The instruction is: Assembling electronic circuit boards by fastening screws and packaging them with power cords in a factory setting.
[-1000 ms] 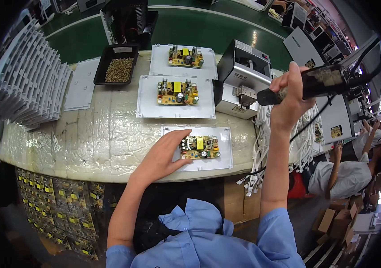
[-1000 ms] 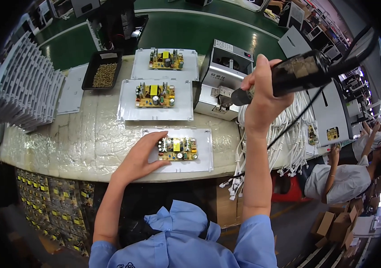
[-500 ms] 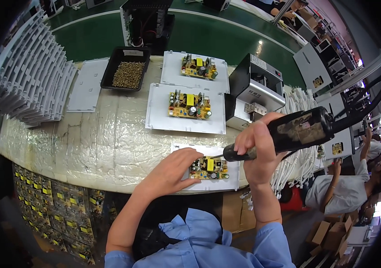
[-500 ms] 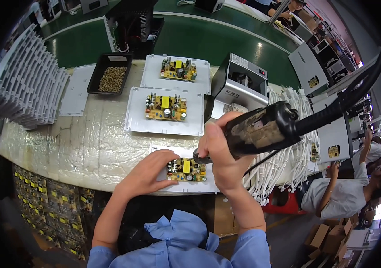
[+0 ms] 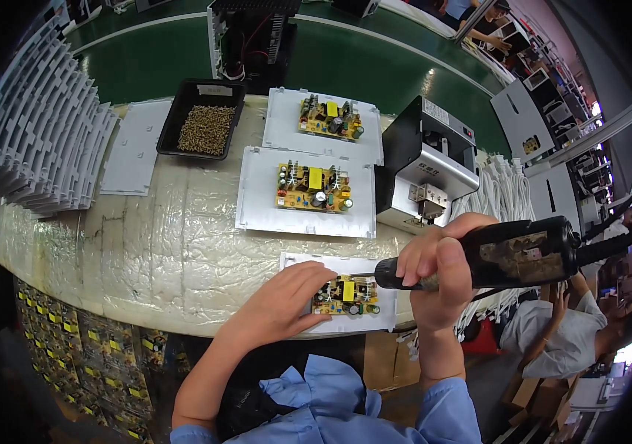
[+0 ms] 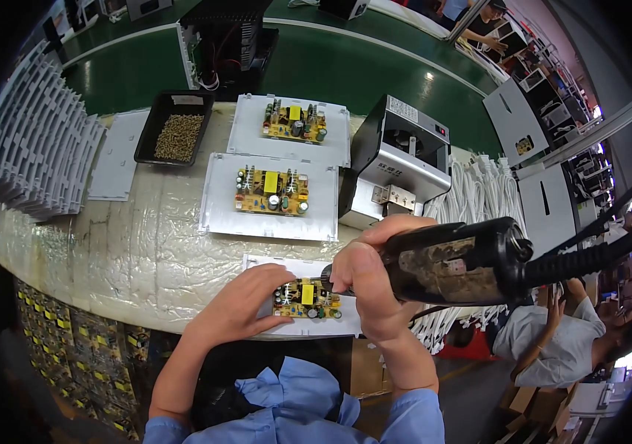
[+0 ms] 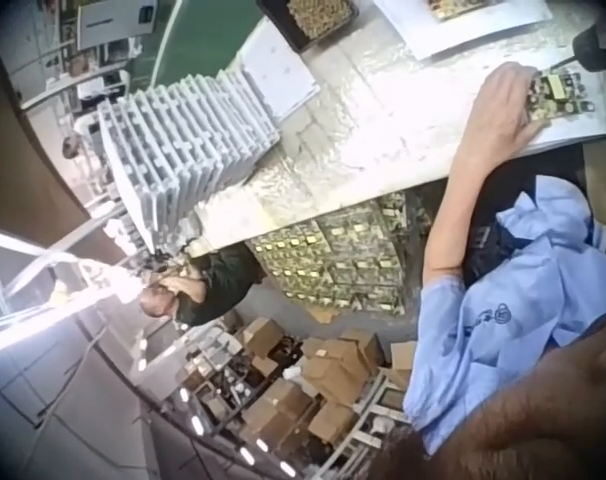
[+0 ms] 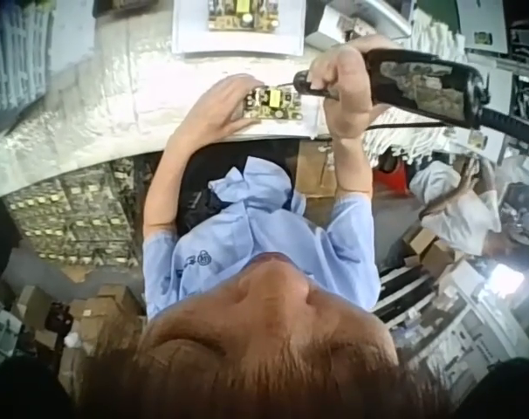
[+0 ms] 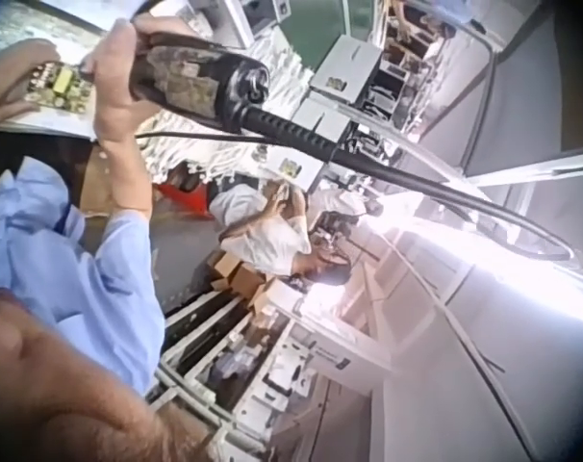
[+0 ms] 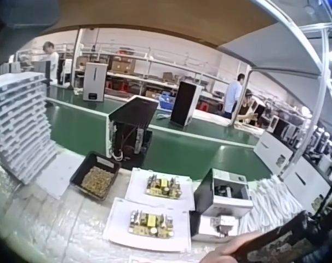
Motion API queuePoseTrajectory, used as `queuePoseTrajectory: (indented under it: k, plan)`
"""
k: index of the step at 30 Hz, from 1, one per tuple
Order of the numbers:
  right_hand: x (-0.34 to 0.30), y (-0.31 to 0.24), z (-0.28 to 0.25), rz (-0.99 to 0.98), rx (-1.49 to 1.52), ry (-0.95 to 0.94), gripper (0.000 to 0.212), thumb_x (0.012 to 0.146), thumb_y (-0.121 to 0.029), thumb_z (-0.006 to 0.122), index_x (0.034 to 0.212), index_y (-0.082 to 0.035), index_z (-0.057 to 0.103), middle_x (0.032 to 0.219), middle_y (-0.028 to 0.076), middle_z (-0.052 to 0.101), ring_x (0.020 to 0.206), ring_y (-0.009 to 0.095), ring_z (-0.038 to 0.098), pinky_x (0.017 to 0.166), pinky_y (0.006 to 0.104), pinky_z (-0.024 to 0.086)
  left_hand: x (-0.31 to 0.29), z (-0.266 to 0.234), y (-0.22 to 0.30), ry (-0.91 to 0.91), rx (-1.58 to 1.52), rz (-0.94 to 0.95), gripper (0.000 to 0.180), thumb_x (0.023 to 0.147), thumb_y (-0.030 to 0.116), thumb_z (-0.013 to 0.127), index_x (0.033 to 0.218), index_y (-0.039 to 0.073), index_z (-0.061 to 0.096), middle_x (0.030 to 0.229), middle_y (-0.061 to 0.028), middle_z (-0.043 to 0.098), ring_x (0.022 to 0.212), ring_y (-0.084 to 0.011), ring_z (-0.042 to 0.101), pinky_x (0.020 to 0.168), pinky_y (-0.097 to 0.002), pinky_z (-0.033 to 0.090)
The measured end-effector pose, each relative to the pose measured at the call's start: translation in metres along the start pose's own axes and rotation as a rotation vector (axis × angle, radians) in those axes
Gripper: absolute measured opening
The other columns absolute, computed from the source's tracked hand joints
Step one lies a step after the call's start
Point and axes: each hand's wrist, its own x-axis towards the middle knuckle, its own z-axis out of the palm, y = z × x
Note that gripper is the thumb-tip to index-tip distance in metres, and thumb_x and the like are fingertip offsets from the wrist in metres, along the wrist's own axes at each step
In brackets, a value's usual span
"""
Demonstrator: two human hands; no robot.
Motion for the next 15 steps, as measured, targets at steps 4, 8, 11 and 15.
queuePoseTrajectory:
  k: [4,8,11,15]
  plan:
    - [-0.001,0.005,0.0,0.006,-0.007,-0.03,0.022,0.092,-0.017,0.055,0.102,-0.004,0.04,0.058,0.002,0.041,0.045,0.013,0.043,0.046,0.0301,0.045,0.0,-0.003,0.001,-0.03,0.01,0.001,0.06,0.081,0.021,0.075,0.13,0.001,0.047,0.126,-0.0173,0.054,0.122,-0.0353,0.051,0.104,-0.044,0.042]
    - [0.0,0.007,-0.003,0.026,0.034,-0.066,0.024,0.092,-0.018,0.056,0.103,-0.004,0.04,0.058,0.003,0.042,0.045,0.013,0.043,0.046,0.0301,0.045,0.001,-0.002,0.0,-0.034,0.016,-0.008,0.06,0.081,0.021,0.075,0.13,0.001,0.047,0.126,-0.0172,0.054,0.122,-0.0354,0.051,0.104,-0.0439,0.042]
    - [0.0,0.01,-0.004,0.012,0.018,-0.057,0.026,0.091,-0.019,0.058,0.102,-0.005,0.039,0.059,0.003,0.042,0.044,0.014,0.043,0.045,0.03,0.045,0.002,-0.003,0.0,-0.042,0.015,-0.01,0.059,0.081,0.021,0.075,0.13,0.001,0.047,0.126,-0.0171,0.054,0.121,-0.0353,0.051,0.104,-0.0438,0.042]
    - [-0.001,0.011,-0.012,-0.065,-0.05,-0.207,0.026,0.091,-0.017,0.06,0.1,-0.006,0.038,0.059,0.004,0.043,0.044,0.014,0.046,0.046,0.0316,0.047,0.003,-0.008,0.006,-0.026,0.014,-0.016,0.059,0.08,0.02,0.075,0.129,0.001,0.048,0.124,-0.018,0.055,0.12,-0.0359,0.051,0.103,-0.0437,0.042]
